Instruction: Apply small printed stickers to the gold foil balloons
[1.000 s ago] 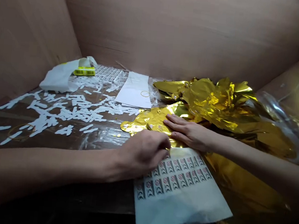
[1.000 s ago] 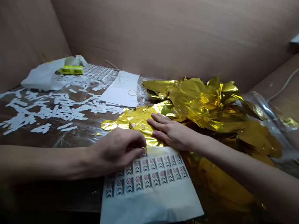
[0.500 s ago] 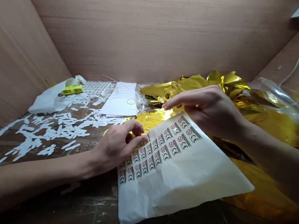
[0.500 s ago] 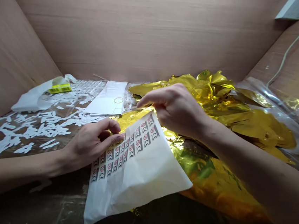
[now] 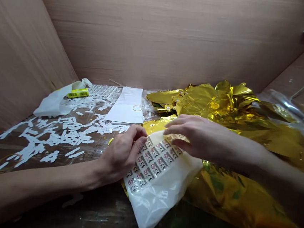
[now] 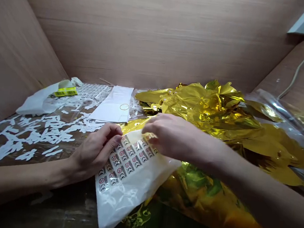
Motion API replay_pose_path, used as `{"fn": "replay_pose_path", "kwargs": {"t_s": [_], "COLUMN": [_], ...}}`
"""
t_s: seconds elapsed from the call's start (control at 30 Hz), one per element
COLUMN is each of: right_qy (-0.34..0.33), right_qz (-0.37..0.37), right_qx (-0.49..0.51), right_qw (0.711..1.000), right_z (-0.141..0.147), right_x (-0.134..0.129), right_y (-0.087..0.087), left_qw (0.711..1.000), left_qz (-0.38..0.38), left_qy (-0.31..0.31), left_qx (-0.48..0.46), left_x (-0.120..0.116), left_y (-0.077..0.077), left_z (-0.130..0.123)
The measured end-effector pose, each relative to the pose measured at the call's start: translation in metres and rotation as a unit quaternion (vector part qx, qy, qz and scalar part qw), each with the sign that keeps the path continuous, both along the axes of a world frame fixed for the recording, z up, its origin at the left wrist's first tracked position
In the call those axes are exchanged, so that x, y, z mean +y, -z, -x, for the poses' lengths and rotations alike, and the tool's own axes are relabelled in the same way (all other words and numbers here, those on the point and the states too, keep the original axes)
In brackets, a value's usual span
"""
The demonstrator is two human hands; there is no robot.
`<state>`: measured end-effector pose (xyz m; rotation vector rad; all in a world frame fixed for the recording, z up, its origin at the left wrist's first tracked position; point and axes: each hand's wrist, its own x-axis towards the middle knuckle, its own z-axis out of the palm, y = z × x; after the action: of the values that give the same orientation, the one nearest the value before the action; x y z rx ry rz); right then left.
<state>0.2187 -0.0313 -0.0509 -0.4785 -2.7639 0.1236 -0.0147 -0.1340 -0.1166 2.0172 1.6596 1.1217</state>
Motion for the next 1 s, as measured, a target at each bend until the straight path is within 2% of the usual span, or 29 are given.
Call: {"fn": "replay_pose_path", "kwargs": {"t_s": [0.07, 0.13, 0.27, 0.43, 0.5, 0.87, 1.0], "right_qy": [-0.012, -0.024, -0.029, -0.016, -0.014, -0.009, -0.02], "right_qz": [0.007, 0.035, 0.108, 0.217, 0.23, 0.164, 0.038], "right_qx": [0.029, 0.074, 0.128, 0.19, 0.206, 0.221, 0.248], "right_qw": [0.999, 0.996, 0.985, 0.958, 0.951, 0.961, 0.968], "right_z": [0.019, 0.032, 0.034, 0.028, 0.03, 0.031, 0.028], "right_x": [-0.011, -0.02, -0.021, -0.014, -0.014, -0.015, -0.016], "right_y": [0.01, 0.024, 0.043, 0.045, 0.044, 0.047, 0.046], "left_qw": [0.999, 0.997, 0.983, 0.979, 0.982, 0.993, 0.995], "left_qz": [0.012, 0.023, 0.054, 0.054, 0.035, -0.064, -0.068], "left_qy": [-0.016, -0.008, 0.043, 0.087, 0.098, 0.073, 0.061], "left_qx": [-0.031, -0.079, -0.171, -0.175, -0.157, -0.071, -0.038], "left_x": [-0.001, -0.002, -0.001, 0.001, 0.001, 0.002, 0.002], "left_y": [0.001, 0.003, 0.005, 0.0, -0.003, -0.002, -0.004], "left_z": [0.001, 0.003, 0.008, 0.011, 0.01, 0.006, 0.007]}}
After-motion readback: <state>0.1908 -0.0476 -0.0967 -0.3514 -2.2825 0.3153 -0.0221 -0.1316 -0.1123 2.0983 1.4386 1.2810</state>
